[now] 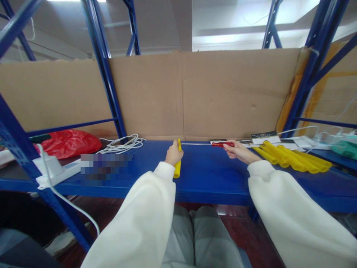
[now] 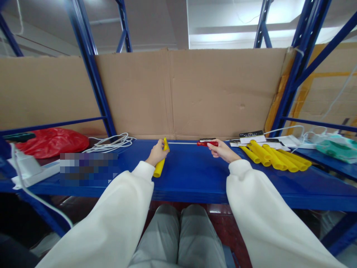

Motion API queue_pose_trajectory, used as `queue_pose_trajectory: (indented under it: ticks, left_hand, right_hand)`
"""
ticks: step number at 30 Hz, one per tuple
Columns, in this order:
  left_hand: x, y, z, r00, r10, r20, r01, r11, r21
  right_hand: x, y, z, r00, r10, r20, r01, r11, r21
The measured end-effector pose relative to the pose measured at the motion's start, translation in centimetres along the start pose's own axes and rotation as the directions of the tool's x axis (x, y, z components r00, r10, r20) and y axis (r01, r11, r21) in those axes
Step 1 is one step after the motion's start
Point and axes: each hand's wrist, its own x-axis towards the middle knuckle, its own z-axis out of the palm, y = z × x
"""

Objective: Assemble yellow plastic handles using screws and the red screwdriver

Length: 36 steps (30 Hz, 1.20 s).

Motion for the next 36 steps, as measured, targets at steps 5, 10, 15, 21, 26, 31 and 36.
queue_pose_trajectory:
  ticks: [5, 10, 15, 21, 26, 31, 36]
  left_hand:
    - [0.10, -0.13, 0.18, 1.000, 0.016, -0.009, -0.016, 1.000, -0.013]
    - [0.19, -0.10, 0.34, 0.999, 0.044, 0.021, -0.043, 0.998, -0.052]
    - [0.10, -0.06, 0.20, 1.000, 0.026, 0.016, -0.025, 0.998, -0.063]
    - [0.00, 0.03, 0.00, 1.000, 0.011, 0.009, -0.011, 0.998, -0.063]
    - [0.13, -0.06, 0.14, 0.999, 0.029, 0.025, -0.027, 0.997, -0.070]
    - [0.24, -0.17, 0.36, 0.999, 0.031, 0.021, -0.029, 0.997, -0.071]
    - [0.20, -0.19, 0.42, 0.999, 0.025, 0.023, -0.024, 0.998, -0.061]
  right_hand:
    - [0.16, 0.02, -0.16, 0.995, -0.004, -0.100, -0.002, 0.998, -0.063]
    - [0.25, -0.08, -0.08, 0.980, 0.029, -0.198, -0.050, 0.994, -0.101]
    - [-0.04, -0.41, 0.31, 0.994, 0.035, -0.104, -0.037, 0.999, -0.016]
    - [-0.07, -0.50, 0.23, 0.995, 0.027, -0.093, -0.028, 1.000, -0.007]
    - [0.10, -0.35, 0.01, 0.992, 0.036, -0.124, -0.038, 0.999, -0.015]
    - [0.21, -0.29, 0.00, 0.991, 0.044, -0.130, -0.045, 0.999, -0.007]
    - [0.07, -0.44, 0.08, 0.991, 0.033, -0.130, -0.034, 0.999, -0.008]
